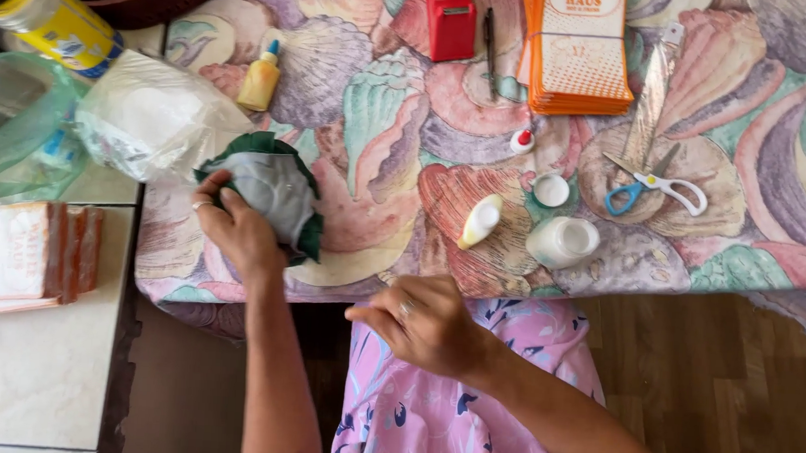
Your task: Refilling a small glue container from a larger bottle and organizing craft materials on a workspace.
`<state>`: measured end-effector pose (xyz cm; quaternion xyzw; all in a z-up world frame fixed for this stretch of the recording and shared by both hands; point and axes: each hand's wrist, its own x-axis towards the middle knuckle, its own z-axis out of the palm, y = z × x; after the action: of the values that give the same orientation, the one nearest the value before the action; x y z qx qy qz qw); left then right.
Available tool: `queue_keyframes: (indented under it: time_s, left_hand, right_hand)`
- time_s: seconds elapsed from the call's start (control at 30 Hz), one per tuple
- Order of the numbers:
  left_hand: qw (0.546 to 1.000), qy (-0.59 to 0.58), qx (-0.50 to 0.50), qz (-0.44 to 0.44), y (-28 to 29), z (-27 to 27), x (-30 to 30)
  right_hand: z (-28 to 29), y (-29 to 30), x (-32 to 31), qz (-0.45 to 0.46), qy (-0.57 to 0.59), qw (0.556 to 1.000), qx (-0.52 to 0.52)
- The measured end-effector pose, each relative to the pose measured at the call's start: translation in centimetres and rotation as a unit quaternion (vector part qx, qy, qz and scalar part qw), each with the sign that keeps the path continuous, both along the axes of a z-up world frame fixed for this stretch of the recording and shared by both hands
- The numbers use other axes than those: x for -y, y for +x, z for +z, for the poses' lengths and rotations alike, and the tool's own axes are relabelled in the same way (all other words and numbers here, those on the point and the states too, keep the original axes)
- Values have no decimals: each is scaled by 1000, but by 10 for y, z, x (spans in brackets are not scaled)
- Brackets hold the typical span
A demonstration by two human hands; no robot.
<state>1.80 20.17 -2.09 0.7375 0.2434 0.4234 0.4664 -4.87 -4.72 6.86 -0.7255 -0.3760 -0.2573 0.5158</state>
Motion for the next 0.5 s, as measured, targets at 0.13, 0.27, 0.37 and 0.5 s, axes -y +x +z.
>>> queue_keyframes:
  time_s: [0.13,0.27,0.37,0.5]
  left_hand:
    - [986,59,-147,-51,-14,10,-2]
    - [958,221,-181,14,-22,23,22]
    - [949,315,-14,3,-22,54,74]
    - [945,272,122,-134,-54,39,164]
  right_hand:
    - [33,2,77,-56,3,998,-3]
    - [56,57,173,-141,-116,983,-23]
    - [38,109,209,-110,-240,962,-69]
    - [54,134,184,80,-353,907,-216]
